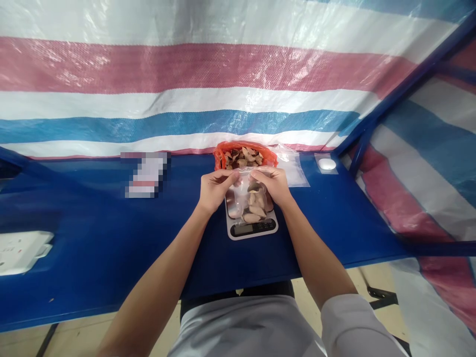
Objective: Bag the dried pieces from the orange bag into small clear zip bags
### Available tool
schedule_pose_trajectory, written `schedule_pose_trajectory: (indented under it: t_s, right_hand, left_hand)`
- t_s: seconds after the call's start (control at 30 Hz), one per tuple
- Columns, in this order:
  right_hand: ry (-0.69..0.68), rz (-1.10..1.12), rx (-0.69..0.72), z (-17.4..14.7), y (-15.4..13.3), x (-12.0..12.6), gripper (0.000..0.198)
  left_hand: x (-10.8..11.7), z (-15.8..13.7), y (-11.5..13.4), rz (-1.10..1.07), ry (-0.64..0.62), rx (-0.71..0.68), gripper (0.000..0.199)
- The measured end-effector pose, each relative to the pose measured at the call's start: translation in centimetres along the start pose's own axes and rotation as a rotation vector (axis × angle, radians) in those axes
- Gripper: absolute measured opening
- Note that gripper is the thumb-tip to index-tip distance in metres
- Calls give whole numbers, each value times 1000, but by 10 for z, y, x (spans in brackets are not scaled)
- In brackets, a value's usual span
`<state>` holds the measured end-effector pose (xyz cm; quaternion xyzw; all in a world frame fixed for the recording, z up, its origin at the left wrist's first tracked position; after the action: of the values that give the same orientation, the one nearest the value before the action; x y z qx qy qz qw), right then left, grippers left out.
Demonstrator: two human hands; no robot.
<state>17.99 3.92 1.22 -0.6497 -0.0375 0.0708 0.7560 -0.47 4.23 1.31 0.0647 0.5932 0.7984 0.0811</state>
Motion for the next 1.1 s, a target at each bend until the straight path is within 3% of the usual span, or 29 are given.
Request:
schedule_pose_trajectory:
  t_s: [0.2,0.53,0.83,1.1]
  right_hand:
    - [14,74,-61,2,12,11,33]
    - [-45,40,-124,-2,9,5,39]
    - [-9,59,-112,1,14,9,36]
    - [-25,32,-106,1,5,-2,40]
  left_hand:
    - [4,0,1,-25,25,20,25]
    - [-1,1,-3,-9,2,90,34]
    - [0,3,0,-79,-27,129,34]
    - [5,7,6,-66,-37,139,37]
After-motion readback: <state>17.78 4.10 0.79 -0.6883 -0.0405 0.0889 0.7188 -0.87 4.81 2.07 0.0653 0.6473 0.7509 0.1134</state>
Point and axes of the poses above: each hand's wrist, its own z-axis towards the middle knuckle, its own x-axis out of the back of the hand, y = z × x, the point moved 7 cm from there along z, towards the middle knuckle, and after that the axes turned 10 degrees about -y, right-handed, at the moved point
